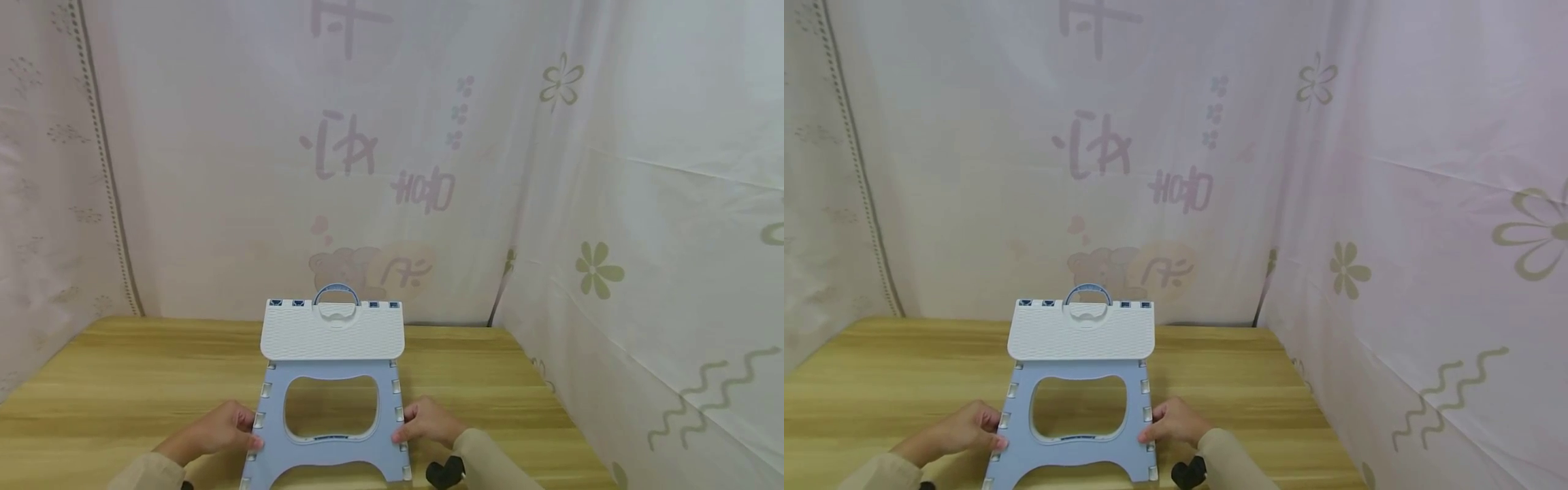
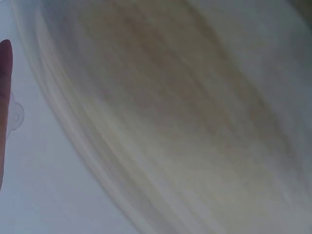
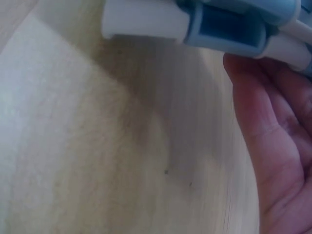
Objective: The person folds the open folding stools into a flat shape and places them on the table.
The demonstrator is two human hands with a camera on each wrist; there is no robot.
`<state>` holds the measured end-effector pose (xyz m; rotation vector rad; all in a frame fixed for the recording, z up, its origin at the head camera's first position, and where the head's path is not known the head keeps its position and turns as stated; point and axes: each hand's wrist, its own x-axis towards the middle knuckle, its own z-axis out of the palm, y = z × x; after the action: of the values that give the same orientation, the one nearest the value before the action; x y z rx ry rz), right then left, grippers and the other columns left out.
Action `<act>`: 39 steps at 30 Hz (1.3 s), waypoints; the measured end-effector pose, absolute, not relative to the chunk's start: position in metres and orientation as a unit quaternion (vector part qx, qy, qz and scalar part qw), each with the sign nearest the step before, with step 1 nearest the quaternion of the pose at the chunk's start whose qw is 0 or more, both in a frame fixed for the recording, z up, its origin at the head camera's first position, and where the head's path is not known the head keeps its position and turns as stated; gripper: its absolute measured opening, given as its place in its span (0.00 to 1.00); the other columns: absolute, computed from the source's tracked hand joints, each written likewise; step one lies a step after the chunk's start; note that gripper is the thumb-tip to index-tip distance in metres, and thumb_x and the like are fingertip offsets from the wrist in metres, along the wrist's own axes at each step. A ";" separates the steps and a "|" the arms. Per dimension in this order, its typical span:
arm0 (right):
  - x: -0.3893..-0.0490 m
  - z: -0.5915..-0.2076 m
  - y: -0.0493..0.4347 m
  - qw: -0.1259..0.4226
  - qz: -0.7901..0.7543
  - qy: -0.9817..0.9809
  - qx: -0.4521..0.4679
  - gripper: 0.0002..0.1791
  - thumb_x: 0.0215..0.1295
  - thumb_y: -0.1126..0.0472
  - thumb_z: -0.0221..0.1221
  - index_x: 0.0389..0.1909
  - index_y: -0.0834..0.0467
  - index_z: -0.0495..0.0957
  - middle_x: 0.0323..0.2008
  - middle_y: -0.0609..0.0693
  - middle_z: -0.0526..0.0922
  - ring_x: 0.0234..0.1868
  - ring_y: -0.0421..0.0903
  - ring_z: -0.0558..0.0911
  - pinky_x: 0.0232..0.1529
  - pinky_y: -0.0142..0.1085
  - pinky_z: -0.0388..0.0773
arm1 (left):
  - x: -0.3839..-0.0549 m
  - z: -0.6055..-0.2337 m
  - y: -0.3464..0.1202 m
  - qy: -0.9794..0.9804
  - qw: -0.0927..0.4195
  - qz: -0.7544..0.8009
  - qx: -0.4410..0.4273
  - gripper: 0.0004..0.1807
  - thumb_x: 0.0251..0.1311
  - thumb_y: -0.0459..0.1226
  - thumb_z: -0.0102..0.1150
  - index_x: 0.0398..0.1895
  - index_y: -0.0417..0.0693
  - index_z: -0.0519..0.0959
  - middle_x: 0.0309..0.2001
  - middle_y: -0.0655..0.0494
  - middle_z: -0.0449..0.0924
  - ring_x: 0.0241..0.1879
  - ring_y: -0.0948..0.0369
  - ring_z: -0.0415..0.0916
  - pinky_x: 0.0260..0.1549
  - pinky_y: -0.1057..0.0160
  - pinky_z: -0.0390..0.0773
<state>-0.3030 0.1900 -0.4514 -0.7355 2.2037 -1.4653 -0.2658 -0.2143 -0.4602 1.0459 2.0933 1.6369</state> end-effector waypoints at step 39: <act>-0.299 -0.449 0.189 0.214 -0.525 0.788 -0.240 0.13 0.50 0.68 0.69 0.30 0.76 0.81 0.27 0.56 0.86 0.26 0.38 0.77 0.27 0.29 0.71 | -0.263 -0.464 -0.212 0.723 0.139 0.571 0.362 0.09 0.57 0.23 0.58 0.33 0.17 0.76 0.29 0.39 0.83 0.30 0.69 0.79 0.29 0.67 0.79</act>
<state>-0.2991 0.1891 -0.4485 -0.6668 2.1864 -1.4579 -0.2626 -0.2116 -0.4640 1.0469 2.0903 1.6510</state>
